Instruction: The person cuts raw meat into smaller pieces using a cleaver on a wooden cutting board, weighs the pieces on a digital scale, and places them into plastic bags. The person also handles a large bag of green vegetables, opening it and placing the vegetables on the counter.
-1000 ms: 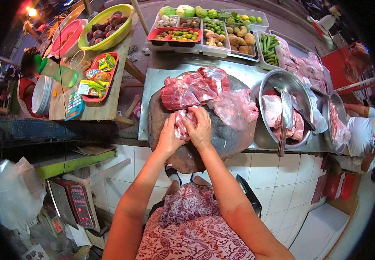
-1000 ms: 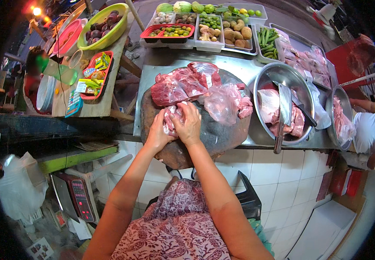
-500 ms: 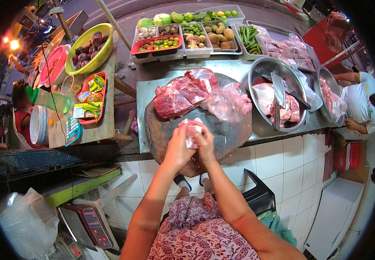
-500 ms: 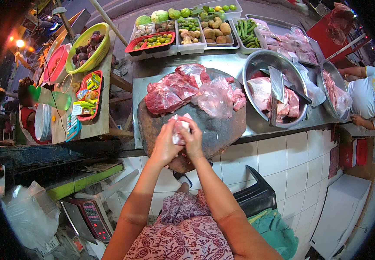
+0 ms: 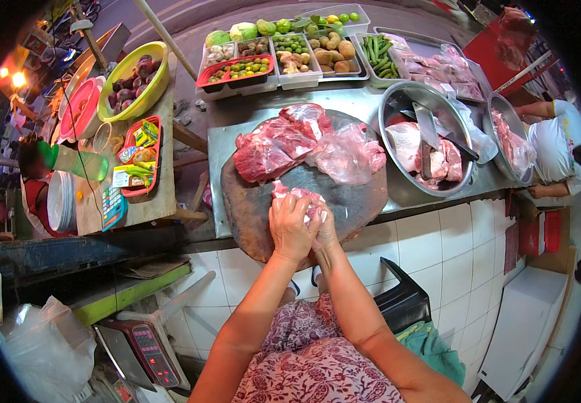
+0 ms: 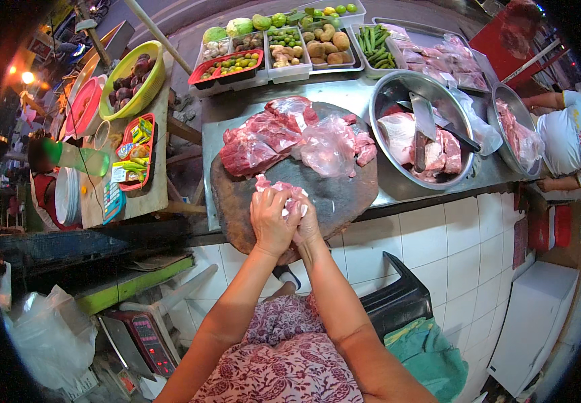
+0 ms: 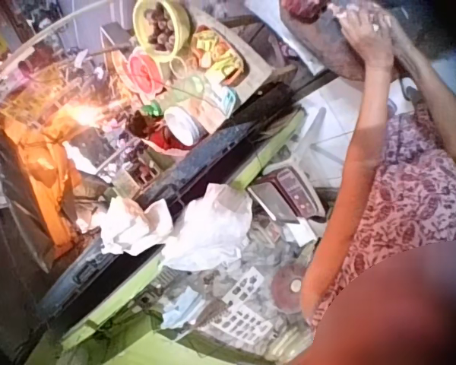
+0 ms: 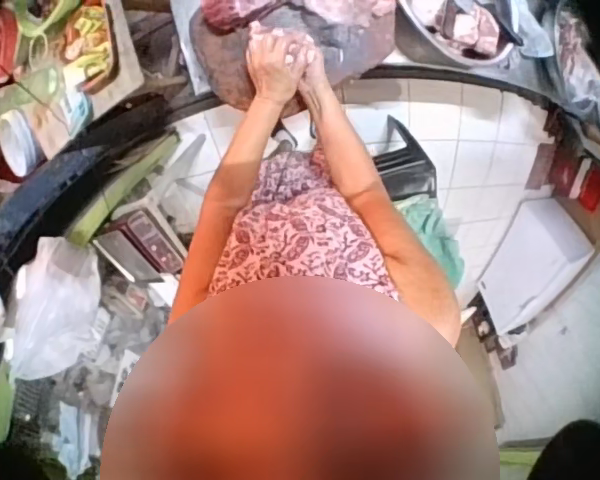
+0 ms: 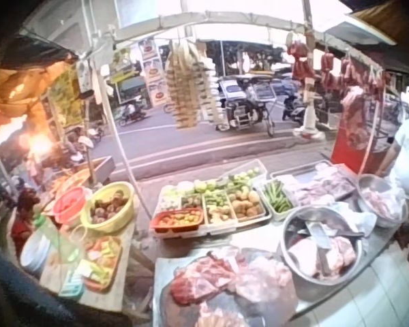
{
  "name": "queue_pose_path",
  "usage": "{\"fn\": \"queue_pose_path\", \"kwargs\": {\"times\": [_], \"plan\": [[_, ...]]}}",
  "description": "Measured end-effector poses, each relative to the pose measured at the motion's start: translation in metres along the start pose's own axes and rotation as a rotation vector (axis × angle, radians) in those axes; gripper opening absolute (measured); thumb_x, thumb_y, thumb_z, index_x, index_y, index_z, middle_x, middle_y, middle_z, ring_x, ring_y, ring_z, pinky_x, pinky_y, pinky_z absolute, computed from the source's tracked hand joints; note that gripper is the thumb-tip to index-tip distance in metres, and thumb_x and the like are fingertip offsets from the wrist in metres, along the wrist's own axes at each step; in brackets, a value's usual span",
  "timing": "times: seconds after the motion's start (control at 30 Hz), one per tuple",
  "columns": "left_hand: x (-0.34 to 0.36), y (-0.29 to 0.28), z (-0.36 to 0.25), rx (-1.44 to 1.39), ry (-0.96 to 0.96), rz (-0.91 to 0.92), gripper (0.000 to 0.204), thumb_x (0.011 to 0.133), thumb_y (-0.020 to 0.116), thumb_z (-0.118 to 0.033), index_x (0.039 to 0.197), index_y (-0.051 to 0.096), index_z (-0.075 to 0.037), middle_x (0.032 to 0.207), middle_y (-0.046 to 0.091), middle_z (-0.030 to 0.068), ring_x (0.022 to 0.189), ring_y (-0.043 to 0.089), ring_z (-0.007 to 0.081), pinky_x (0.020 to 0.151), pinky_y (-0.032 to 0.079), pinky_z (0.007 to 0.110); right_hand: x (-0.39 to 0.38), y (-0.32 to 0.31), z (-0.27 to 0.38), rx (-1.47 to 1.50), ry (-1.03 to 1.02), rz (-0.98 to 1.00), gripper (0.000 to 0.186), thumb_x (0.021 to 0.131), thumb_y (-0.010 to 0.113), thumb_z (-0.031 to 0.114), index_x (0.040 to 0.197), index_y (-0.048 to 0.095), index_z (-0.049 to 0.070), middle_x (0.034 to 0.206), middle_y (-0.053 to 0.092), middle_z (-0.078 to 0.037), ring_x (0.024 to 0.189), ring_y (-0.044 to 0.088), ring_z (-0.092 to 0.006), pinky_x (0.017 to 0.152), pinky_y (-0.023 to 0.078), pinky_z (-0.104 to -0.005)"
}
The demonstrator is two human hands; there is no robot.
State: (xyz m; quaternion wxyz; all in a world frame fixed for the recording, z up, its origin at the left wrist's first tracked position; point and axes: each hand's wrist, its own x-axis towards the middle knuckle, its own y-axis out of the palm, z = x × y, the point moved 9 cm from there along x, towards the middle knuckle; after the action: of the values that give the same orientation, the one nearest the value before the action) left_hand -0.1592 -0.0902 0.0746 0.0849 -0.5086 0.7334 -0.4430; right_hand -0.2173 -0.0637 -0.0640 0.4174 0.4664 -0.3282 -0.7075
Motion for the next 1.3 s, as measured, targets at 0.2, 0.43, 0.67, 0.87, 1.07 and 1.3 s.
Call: {"fn": "queue_pose_path", "kwargs": {"times": [0.2,0.43,0.67,0.87,1.07,1.3], "plan": [[0.019,-0.021,-0.020,-0.167,-0.004,-0.100,0.035,0.088,0.066,-0.036,0.105,0.064,-0.005,0.110,0.055,0.0118,0.103,0.054,0.0321,0.093,0.042,0.043,-0.005,0.016,0.014,0.160,0.039,0.093,0.034,0.096,0.055,0.034,0.112,0.062,0.004,0.110,0.066,-0.011,0.102,0.063,-0.0252,0.093,0.050,-0.0393],[0.073,-0.057,-0.025,-0.468,-0.067,-0.223,0.023,0.095,0.061,-0.023,0.100,0.064,-0.001,0.094,0.060,0.0137,0.087,0.061,0.0303,0.080,0.048,0.038,-0.002,0.016,0.037,0.334,0.006,0.075,0.038,0.097,0.052,0.034,0.114,0.061,0.002,0.117,0.064,-0.018,0.113,0.059,-0.0343,0.101,0.045,-0.0503],[0.097,0.051,-0.068,0.076,-0.130,0.293,0.037,0.084,0.071,-0.035,0.093,0.065,0.000,0.087,0.068,0.0200,0.076,0.067,0.0373,0.069,0.053,0.045,-0.040,-0.006,0.048,0.379,0.065,0.213,0.035,0.098,0.047,0.037,0.111,0.061,0.008,0.100,0.068,-0.013,0.081,0.068,-0.0320,0.069,0.057,-0.0447],[0.120,0.061,-0.028,-0.044,-0.138,0.186,0.017,0.074,0.070,-0.014,0.071,0.065,0.001,0.072,0.068,0.0173,0.068,0.068,0.0304,0.063,0.052,0.043,-0.094,-0.047,0.064,0.244,0.117,-0.256,0.052,0.094,0.050,0.048,0.118,0.060,0.003,0.112,0.067,-0.017,0.096,0.067,-0.0356,0.073,0.058,-0.0482],[0.076,0.004,0.055,-0.752,-0.483,-0.020,0.009,0.078,0.062,0.006,0.080,0.057,-0.002,0.085,0.058,0.0004,0.071,0.052,0.0064,0.057,0.043,0.024,-0.121,-0.015,0.104,0.202,0.002,-0.233,0.041,0.094,0.056,0.040,0.112,0.062,0.004,0.109,0.067,-0.014,0.102,0.064,-0.0324,0.090,0.052,-0.0472],[0.032,0.000,0.022,-0.392,-0.239,0.178,0.042,0.076,0.048,0.018,0.114,0.055,0.001,0.127,0.050,0.0206,0.094,0.062,0.0254,0.083,0.052,0.033,-0.095,0.050,0.113,0.233,0.129,-0.069,0.038,0.094,0.056,0.034,0.113,0.062,0.002,0.112,0.067,-0.016,0.102,0.065,-0.0325,0.093,0.051,-0.0472]]}}
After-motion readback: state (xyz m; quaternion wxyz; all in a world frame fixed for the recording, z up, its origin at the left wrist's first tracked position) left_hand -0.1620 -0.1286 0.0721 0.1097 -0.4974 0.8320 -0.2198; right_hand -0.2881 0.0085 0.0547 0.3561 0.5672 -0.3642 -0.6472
